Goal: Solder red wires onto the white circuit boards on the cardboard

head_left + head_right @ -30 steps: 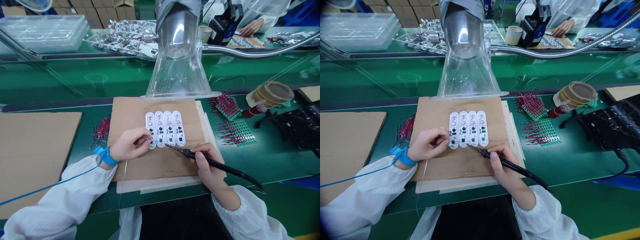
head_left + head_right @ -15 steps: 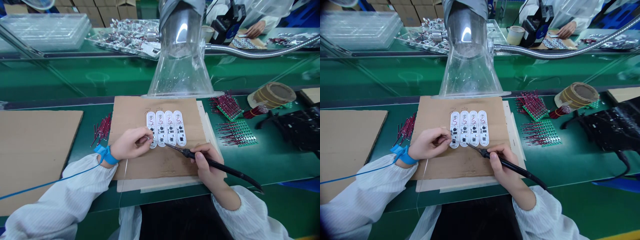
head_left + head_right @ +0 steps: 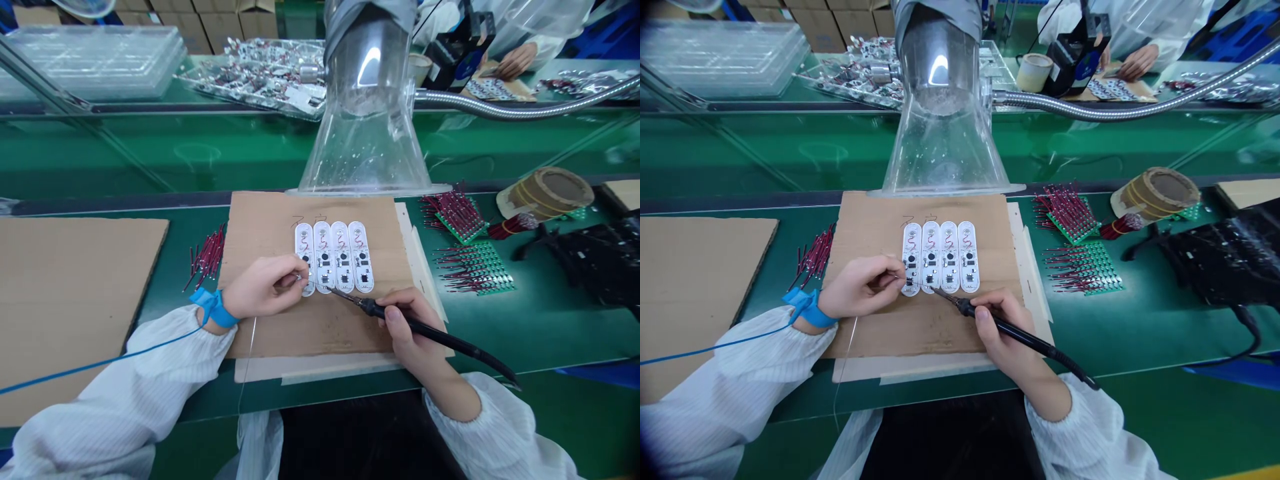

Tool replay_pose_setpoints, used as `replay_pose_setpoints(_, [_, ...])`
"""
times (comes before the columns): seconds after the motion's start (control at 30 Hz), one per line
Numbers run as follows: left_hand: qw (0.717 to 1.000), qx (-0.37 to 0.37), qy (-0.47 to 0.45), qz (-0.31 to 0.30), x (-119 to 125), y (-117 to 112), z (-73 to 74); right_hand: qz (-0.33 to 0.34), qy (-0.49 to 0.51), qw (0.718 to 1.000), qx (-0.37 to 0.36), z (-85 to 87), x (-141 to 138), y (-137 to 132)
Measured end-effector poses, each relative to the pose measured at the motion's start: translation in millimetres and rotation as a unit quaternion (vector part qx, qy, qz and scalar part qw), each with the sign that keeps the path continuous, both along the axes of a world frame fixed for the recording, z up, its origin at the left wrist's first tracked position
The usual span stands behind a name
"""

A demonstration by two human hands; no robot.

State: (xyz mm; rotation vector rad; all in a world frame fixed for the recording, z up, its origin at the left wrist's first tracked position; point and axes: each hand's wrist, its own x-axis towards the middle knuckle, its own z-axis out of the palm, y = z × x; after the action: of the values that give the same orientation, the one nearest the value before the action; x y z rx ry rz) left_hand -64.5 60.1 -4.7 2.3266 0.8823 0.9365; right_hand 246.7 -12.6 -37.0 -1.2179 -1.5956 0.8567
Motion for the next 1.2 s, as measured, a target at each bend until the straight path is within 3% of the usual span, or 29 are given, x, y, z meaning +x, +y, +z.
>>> replay_pose_setpoints(0.77, [1.000, -0.009, 0.012, -0.008, 0.5, 0.7, 0.0, 0.036, -0.015, 0.999, -0.007, 2.5, 0.5, 1.8])
replay_pose_setpoints(1.07, [0.999, -0.031, -0.005, 0.016, -27.5, 1.9, 3.0, -0.007, 0.088, 0.996, 0.000, 20.9, -16.9, 2.9])
replay_pose_setpoints(1.2, [0.999, -0.048, -0.001, -0.002, -28.1, 3.5, 4.6, 0.005, 0.073, 0.997, -0.005, 16.5, -24.9, 3.2])
